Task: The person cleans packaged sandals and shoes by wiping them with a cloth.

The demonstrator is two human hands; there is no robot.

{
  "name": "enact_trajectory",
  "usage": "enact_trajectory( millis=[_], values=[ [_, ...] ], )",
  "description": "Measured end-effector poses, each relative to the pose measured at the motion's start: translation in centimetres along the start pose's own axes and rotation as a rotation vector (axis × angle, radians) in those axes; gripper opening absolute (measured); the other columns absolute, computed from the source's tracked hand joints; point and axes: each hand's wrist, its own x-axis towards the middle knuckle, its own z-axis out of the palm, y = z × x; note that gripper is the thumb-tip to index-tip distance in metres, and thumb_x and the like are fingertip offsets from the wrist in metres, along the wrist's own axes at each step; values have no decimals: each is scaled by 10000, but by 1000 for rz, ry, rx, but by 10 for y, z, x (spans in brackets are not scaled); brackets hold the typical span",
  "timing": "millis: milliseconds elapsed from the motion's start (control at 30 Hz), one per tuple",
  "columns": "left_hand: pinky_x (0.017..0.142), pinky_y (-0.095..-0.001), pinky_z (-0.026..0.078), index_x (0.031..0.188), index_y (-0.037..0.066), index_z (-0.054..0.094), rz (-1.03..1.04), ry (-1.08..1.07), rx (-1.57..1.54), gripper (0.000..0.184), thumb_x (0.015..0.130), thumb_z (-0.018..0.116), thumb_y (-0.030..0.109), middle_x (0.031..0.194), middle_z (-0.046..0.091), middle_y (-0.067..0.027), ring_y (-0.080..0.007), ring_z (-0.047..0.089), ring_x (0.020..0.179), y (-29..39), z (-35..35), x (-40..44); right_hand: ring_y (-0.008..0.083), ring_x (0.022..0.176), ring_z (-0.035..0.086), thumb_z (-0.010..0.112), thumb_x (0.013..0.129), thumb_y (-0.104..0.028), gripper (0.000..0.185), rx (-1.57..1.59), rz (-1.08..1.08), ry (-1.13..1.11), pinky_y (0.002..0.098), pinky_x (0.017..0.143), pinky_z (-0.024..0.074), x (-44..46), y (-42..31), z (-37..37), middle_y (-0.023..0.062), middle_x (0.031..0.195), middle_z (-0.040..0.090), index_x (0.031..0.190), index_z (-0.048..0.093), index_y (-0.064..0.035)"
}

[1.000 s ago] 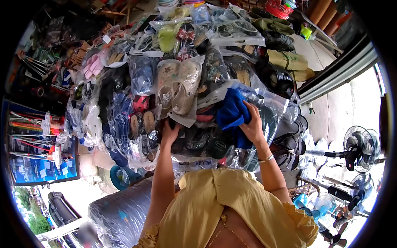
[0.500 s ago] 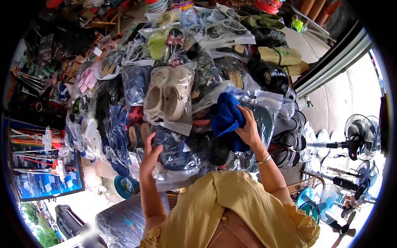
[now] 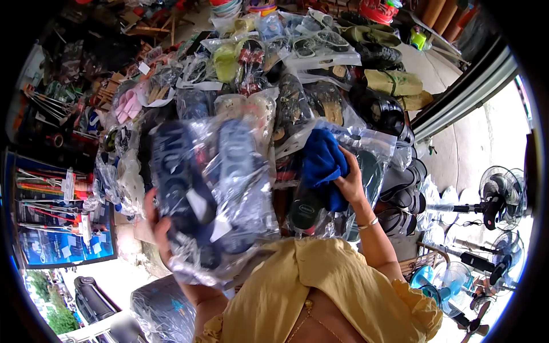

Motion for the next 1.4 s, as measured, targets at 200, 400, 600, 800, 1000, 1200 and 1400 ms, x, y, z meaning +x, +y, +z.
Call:
enact_trajectory(
  millis=[200,400,600,800,1000,1200,1400],
  values=[
    [1009,-331,447,1491,31,420,-195,-233,125,645,898,641,153,1376,545,-111,-197,574,1148,-176,39,39,242,1283,532,851,791,-251,821,283,6,135,370,1118,395,3,-7,-24,133,1345,548,1462,447,-5],
    [1163,-349,259,1520,-6,361,-367,-98,265,705,958,677,280,1511,436,-153,-264,394,1390,-291,33,12,323,1303,537,835,776,-127,740,-257,-210,168,395,1113,422,6,-64,-51,201,1401,525,1423,495,-5],
    [1094,-331,330,1425,-12,480,-323,-15,242,598,982,649,352,1400,529,-114,-233,467,1295,-303,34,6,391,1148,574,787,631,-27,801,-629,-388,-178,449,953,536,2,-102,16,169,1384,514,1382,569,-204],
    [905,-305,434,1170,-26,653,-365,-66,300,434,1004,606,372,1056,658,-54,-157,572,986,-252,52,-4,368,1146,546,777,639,-50,782,-773,-239,-134,453,923,535,51,-66,38,155,1373,510,1372,554,-204],
    [860,-289,449,1133,-26,657,-392,-93,349,406,1006,605,356,1028,660,-35,-129,573,933,-243,58,-2,341,1151,548,784,615,-51,822,-747,-403,-255,439,924,534,37,-87,35,136,1364,511,1382,547,-224],
    [829,-297,459,1105,-21,656,-358,-69,269,375,1003,609,337,994,659,-34,-126,577,892,-247,57,-4,391,1145,552,778,647,-57,786,-734,-223,-93,459,907,548,68,-55,44,151,1356,515,1380,535,-205],
    [827,-288,455,1110,-20,653,-331,-28,319,356,1000,614,317,1003,659,-38,-128,573,892,-249,60,-3,369,1166,547,780,630,-62,794,-738,-353,-266,444,931,543,45,-80,52,144,1368,512,1372,548,-219]
  ],
)
